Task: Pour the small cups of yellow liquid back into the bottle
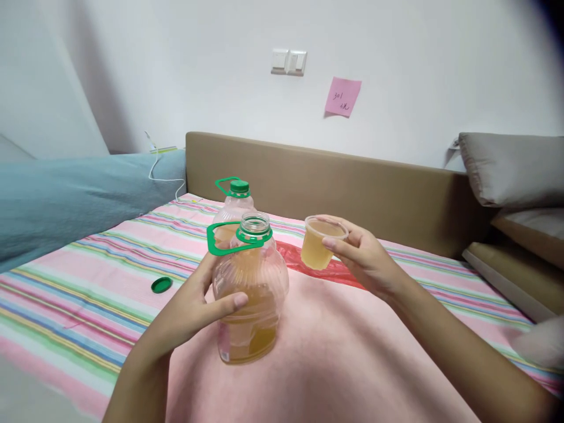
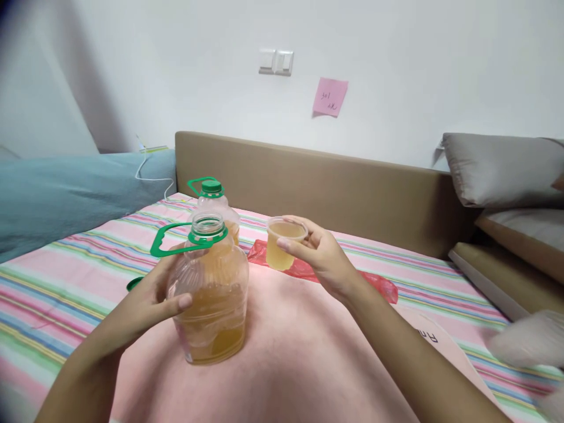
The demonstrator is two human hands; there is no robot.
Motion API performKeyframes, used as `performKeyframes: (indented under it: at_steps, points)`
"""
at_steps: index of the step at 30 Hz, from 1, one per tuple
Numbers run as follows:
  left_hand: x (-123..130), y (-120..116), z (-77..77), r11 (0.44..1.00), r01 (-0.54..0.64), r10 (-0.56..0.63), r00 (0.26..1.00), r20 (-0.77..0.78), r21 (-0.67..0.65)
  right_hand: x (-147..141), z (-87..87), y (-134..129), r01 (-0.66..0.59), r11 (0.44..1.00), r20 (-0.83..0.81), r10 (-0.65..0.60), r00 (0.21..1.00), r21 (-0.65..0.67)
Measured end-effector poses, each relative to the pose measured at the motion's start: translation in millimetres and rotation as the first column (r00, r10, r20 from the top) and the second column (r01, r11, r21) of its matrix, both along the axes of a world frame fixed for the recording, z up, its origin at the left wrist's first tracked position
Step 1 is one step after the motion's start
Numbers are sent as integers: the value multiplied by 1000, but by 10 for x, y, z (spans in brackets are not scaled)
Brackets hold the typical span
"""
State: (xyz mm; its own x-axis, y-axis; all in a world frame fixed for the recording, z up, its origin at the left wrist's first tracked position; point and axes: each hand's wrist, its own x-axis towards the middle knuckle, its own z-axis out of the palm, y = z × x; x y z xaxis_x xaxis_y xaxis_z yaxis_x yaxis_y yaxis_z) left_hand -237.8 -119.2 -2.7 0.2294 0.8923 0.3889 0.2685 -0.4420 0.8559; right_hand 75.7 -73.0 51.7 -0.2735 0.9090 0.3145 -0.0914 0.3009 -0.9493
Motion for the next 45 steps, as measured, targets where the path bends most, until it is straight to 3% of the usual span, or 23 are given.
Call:
performKeyframes:
  at_steps: [5,11,24,45]
  points:
    - [14,-16,8,1000,20,-20,999,32,-14,-153,274,16,-40,998,3,40,999,54]
    - [33,-36,40,999,41,-42,998,48,7,-334,397,-5,-71,995,-10,72,997,71]
    - [112,-93,107,996,83,-85,992,95,23,-467,497,-5,-126,988,53,122,991,88]
    - [130,-110,118,996,74,-76,995,66,41,-466,481,37,-113,992,129,105,986,54]
